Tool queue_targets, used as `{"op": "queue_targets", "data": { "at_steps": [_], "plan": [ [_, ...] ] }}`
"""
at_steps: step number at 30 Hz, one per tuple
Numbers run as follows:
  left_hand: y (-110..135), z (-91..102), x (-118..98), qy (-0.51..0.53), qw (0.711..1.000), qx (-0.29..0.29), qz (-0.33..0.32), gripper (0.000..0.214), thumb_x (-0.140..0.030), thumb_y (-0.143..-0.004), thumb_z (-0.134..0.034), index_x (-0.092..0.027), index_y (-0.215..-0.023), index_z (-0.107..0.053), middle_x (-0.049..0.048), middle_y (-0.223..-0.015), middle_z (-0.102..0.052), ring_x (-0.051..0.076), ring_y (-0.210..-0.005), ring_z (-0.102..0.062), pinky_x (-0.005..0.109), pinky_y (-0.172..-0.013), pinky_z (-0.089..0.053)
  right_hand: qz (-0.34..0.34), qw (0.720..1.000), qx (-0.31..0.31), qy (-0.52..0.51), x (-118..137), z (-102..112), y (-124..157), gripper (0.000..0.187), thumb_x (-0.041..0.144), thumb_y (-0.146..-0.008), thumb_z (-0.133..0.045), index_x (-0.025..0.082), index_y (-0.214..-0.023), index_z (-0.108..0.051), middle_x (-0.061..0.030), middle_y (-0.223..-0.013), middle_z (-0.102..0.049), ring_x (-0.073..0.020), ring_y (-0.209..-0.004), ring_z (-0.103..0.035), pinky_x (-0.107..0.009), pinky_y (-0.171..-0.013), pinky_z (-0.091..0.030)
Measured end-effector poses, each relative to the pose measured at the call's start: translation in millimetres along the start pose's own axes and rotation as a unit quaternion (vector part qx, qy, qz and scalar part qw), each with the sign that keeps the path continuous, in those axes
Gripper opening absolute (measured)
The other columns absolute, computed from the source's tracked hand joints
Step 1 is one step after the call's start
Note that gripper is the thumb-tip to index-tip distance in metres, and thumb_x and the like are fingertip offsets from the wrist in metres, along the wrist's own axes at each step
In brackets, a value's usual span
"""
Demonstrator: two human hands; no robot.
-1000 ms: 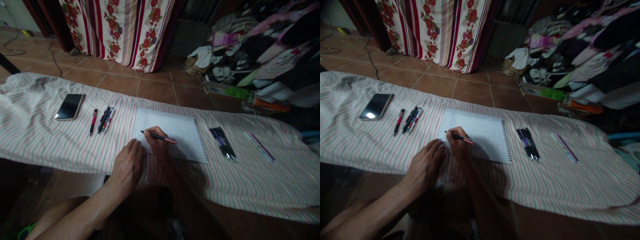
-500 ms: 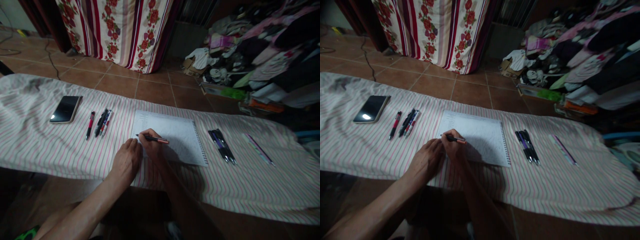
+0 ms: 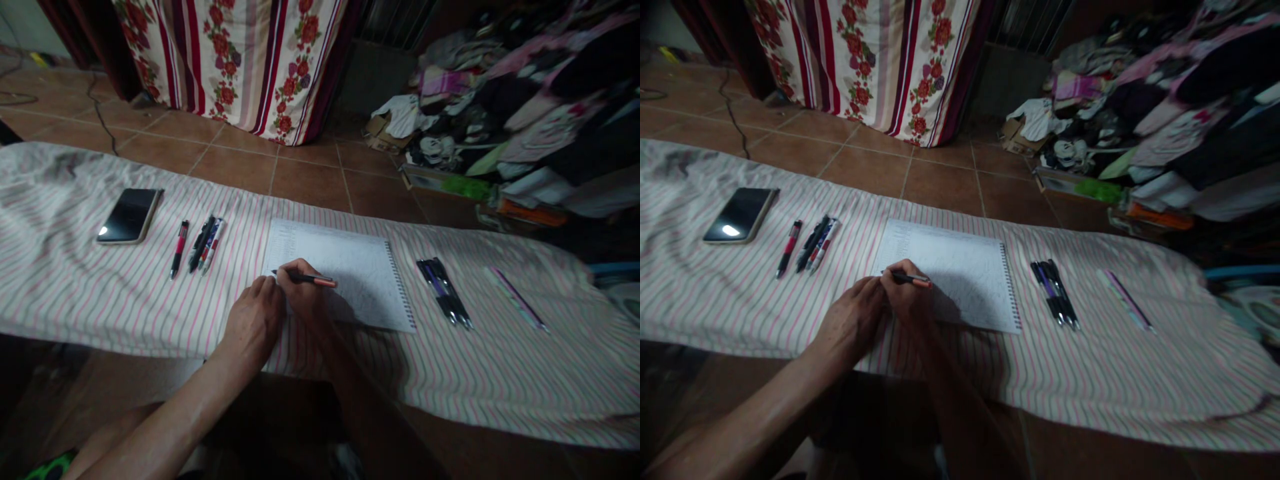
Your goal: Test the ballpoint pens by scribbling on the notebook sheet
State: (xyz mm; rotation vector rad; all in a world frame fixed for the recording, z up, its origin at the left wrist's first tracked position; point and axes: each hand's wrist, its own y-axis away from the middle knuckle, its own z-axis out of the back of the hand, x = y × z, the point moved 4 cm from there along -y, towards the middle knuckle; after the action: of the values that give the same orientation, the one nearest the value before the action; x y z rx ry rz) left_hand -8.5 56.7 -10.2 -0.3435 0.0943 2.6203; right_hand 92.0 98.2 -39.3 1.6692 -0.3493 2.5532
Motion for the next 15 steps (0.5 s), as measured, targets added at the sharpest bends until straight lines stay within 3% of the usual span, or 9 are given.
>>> {"op": "queue_targets", "data": {
  "at_steps": [15],
  "plan": [
    [0.7,-1.9,1.0,0.007,1.0,0.01,0.002,0.027,-0.011,-0.089,-0.038,-0.009,-0.111,-0.054,0.0132,-0.11,-0.057,0.023,-0.105,-0.05,0.039,-0.09,-0.047,-0.023,1.0,0.014,0.012,2.3,-2.3,0.7,0.009,0.028,-0.069,-0.057,0.021,-0.065,-0.056,0.0035,-0.057,-0.057,-0.0128,-0.055,-0.055,-0.025,-0.055,-0.043]
  ]
}}
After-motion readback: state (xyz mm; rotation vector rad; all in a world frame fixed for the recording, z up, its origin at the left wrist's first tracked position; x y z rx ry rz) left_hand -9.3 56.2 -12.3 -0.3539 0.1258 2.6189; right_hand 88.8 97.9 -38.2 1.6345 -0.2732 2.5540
